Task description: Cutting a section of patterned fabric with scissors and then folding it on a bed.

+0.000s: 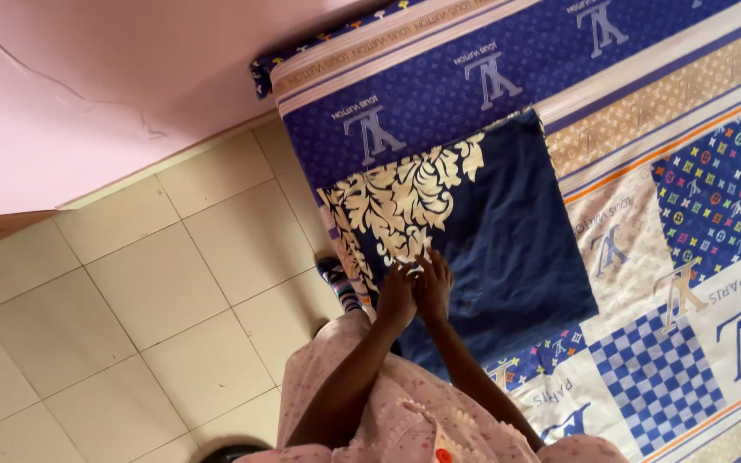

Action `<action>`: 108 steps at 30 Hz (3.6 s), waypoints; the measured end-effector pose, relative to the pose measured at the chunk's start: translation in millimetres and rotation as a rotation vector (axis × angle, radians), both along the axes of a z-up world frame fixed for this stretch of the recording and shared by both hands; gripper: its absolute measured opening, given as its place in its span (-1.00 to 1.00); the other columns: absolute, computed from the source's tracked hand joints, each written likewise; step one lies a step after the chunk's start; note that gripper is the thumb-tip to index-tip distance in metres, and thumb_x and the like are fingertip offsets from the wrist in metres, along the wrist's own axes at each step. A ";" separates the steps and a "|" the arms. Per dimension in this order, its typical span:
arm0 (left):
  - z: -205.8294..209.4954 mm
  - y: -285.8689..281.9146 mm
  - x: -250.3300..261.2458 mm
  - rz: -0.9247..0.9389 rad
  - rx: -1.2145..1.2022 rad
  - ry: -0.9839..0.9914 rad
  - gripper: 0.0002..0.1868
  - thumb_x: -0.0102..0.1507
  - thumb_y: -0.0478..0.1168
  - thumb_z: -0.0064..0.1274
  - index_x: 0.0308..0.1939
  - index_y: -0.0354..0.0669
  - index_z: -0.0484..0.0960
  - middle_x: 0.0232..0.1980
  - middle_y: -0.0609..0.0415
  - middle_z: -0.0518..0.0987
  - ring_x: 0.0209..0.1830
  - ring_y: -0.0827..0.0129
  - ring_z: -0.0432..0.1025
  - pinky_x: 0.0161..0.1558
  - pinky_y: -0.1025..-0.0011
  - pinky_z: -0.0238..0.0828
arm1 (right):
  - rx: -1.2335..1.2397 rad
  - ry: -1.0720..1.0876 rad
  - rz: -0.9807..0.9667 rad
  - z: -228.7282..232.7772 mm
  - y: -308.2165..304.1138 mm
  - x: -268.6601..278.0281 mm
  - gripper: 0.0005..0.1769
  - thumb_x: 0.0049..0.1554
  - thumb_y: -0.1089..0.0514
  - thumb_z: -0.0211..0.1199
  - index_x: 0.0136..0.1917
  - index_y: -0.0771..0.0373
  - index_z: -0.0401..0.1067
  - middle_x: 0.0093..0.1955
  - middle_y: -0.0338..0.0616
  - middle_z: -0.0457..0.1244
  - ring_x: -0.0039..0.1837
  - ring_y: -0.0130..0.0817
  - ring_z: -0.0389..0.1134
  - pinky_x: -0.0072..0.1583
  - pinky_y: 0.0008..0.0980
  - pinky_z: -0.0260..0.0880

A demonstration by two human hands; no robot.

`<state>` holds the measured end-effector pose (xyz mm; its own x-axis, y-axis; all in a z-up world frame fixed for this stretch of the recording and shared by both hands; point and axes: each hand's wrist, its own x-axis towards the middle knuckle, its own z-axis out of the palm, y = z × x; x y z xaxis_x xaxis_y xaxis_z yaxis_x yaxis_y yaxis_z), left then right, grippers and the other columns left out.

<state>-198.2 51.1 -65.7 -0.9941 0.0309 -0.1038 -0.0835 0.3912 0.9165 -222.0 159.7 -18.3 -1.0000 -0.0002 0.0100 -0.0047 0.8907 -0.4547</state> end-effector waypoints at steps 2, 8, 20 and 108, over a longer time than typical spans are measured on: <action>7.0 -17.9 19.7 -0.172 -0.298 0.087 -0.49 0.24 -0.15 0.15 0.29 0.03 0.54 0.40 0.00 0.42 0.43 -0.01 0.26 0.35 -0.04 0.22 | 0.040 -0.011 -0.031 3.3 -1.1 38.6 -0.47 0.18 0.15 0.17 0.43 0.08 0.34 0.59 -0.05 0.10 0.63 0.05 0.01 0.54 0.08 -0.01; 29.2 -64.3 39.2 -0.438 -0.716 -0.171 0.05 0.03 0.21 0.29 0.56 0.31 0.15 0.65 0.20 -0.09 0.62 -0.14 -0.26 0.32 -0.55 -0.24 | 0.397 -0.171 -0.002 -16.9 90.6 141.3 -0.06 0.01 -0.38 0.23 0.56 -0.11 0.12 0.69 -0.07 -0.17 0.67 0.02 -0.18 0.48 0.36 -0.18; -38.5 -4.2 130.3 -0.391 -0.818 0.168 -0.34 0.37 -0.06 0.00 0.56 0.03 0.24 0.71 0.18 0.04 0.77 0.19 -0.14 0.60 -0.24 -0.17 | 0.189 -0.079 -0.017 -40.0 -2.0 172.0 -0.25 0.25 -0.01 0.11 0.66 0.01 0.04 0.74 0.10 -0.19 0.74 0.12 -0.25 0.59 0.29 -0.25; 29.9 -36.6 -128.2 -0.186 -0.446 0.271 -0.58 0.21 -0.26 0.04 0.17 -0.15 0.58 0.37 -0.02 0.47 0.53 0.03 0.15 0.46 -0.18 -0.10 | 0.023 0.226 0.262 -5.1 6.1 -199.5 -0.47 0.23 0.08 0.19 0.46 0.13 0.34 0.56 -0.04 0.13 0.62 0.05 0.06 0.56 0.12 -0.02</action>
